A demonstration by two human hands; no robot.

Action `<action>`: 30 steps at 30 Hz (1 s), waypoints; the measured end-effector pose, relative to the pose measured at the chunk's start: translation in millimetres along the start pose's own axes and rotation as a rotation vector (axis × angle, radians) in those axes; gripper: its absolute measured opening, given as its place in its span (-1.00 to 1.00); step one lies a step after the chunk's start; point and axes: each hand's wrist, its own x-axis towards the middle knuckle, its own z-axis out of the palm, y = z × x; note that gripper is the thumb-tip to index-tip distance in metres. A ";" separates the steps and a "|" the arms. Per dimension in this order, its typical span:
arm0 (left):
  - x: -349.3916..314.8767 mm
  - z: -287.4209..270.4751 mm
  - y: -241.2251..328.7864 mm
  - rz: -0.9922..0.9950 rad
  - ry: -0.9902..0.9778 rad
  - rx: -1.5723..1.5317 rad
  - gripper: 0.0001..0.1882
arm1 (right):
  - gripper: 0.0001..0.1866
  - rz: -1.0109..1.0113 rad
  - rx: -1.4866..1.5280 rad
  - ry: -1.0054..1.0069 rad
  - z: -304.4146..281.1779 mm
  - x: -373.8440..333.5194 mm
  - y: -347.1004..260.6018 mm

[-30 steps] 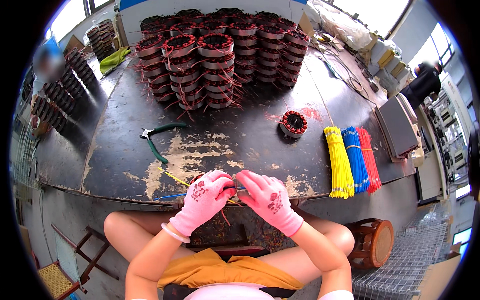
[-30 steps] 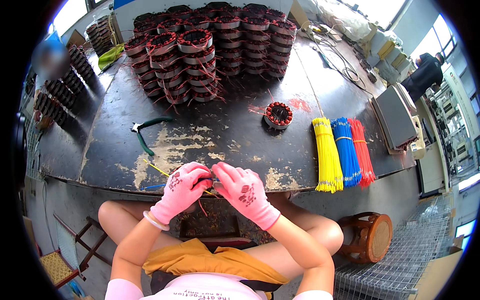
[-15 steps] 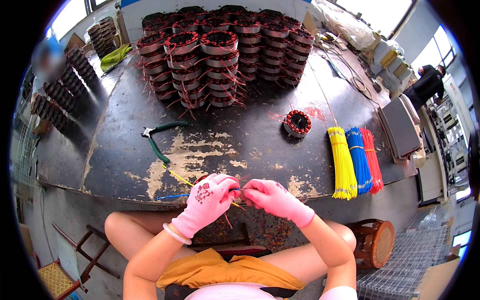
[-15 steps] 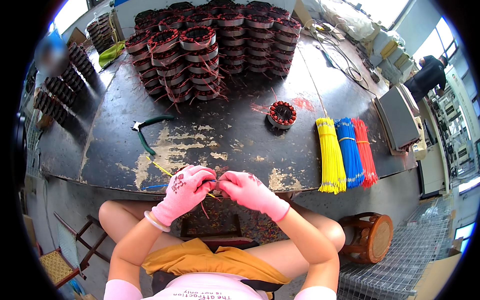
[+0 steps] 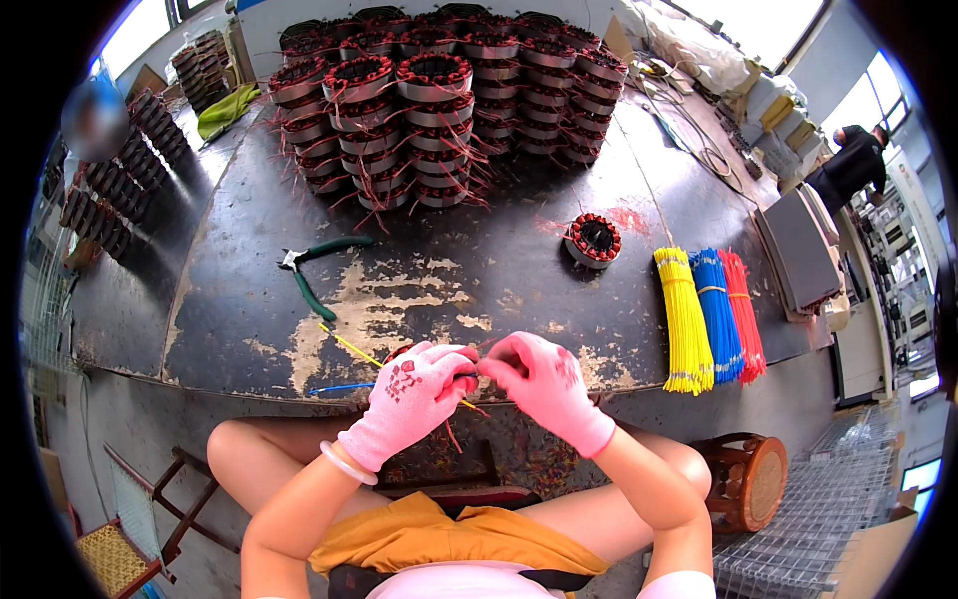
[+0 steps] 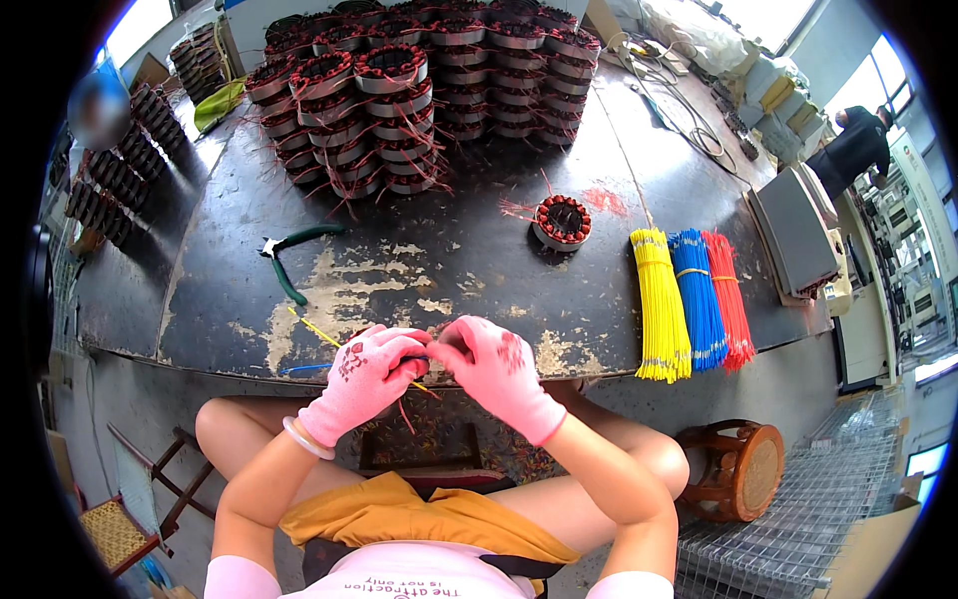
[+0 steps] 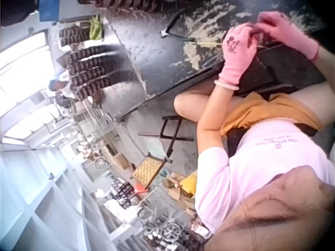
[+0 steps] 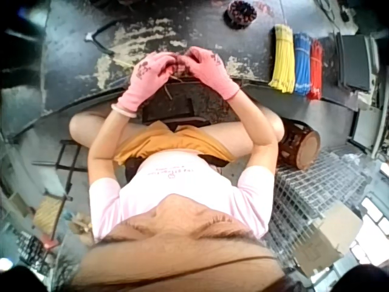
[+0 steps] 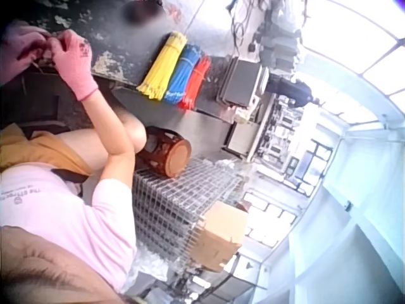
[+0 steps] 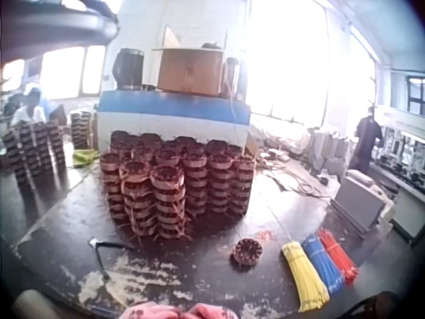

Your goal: The person sits cross-legged at a workbench and assembles electrical components by inserting colored plastic rods into circular metal cores. They use pliers to trim the ends of the rods and stack the finished units on the table.

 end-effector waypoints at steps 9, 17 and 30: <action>3.1 0.5 1.4 -0.012 0.007 -0.035 -0.89 | -0.70 0.441 0.610 -0.357 -0.8 -7.0 -1.1; 1.1 0.0 1.0 -0.024 0.017 -0.030 -0.87 | -0.76 -0.324 -0.235 -0.076 -10.7 -12.4 0.3; 2.5 -3.4 2.6 -0.009 -0.023 -0.027 -0.89 | -0.67 0.153 0.116 -0.108 -21.3 -7.8 1.4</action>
